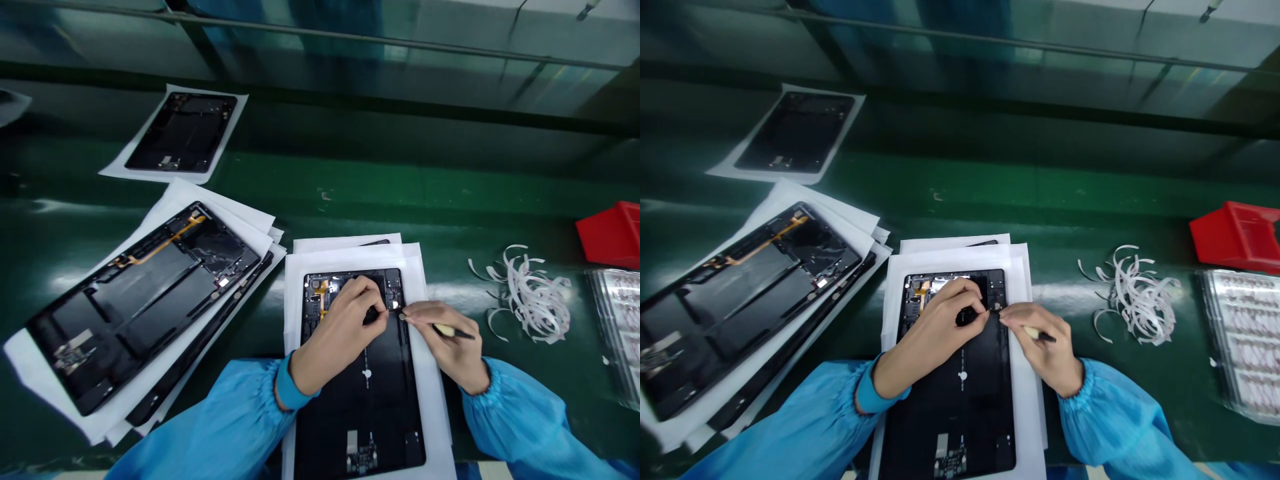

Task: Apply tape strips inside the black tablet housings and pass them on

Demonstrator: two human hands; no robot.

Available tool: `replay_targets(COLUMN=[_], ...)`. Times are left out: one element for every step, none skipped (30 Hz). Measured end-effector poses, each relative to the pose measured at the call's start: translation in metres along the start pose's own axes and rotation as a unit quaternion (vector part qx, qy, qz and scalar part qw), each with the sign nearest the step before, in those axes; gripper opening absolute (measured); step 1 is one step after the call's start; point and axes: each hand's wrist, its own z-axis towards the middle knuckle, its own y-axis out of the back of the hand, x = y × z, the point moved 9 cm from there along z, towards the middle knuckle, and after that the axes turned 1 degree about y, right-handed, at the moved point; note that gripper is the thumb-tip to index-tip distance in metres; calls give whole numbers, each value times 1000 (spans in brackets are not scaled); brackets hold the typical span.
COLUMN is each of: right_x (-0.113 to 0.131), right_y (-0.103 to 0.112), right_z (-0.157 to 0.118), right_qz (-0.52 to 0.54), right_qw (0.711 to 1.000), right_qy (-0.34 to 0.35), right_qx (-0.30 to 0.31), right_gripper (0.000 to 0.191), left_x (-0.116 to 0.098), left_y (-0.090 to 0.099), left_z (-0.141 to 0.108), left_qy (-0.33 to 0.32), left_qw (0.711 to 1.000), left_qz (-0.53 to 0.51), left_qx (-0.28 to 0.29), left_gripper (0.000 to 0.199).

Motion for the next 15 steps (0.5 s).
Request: replay_targets(right_x=[3,4,4,3,1,0,-2,-3,-3,-5,-8,-12,-16,-20,-23], right_y=[-3,-6,-6,-5,-3,-1,1,3,4,6,8,9,11,13,14], right_z=[0,-1,-2,-3,-3,-4,-5,-5,-6,-6,-6,-6,-6,-7,-7], right_qz=[0,4,11,19,26,32,35,37,37,36,37,37,38,39,40], right_qw=[1000,999,998,998,999,999,999,999,999,999,999,999,999,998,997], right_qy=[16,25,27,23,20,18,19,22,24,20,10,-6,-26,-45,-58], right_qx=[26,44,51,49,41,31,21,15,9,4,-2,-8,-16,-26,-36], right_gripper=[28,30,31,30,29,29,28,28,28,27,26,24,23,21,20], left_x=[0,1,1,2,3,3,4,4,4,5,5,4,4,4,4], left_y=[0,-1,-1,-1,-1,-2,-1,-2,-2,-2,-3,-3,-3,-3,-3], left_z=[0,0,0,0,0,0,-1,-1,-1,-1,0,0,0,0,0], left_qy=[2,4,7,10,11,12,13,14,16,17,19,21,22,24,26], left_qw=[1000,1000,1000,1000,1000,1000,1000,1000,1000,1000,1000,1000,1000,1000,999], left_qz=[0,0,0,1,1,1,1,2,1,1,0,-2,-4,-5,-6], left_qx=[2,5,7,10,11,11,9,8,8,9,11,13,15,17,19], left_gripper=[13,13,13,13,13,13,13,13,13,14,14,14,14,14,14])
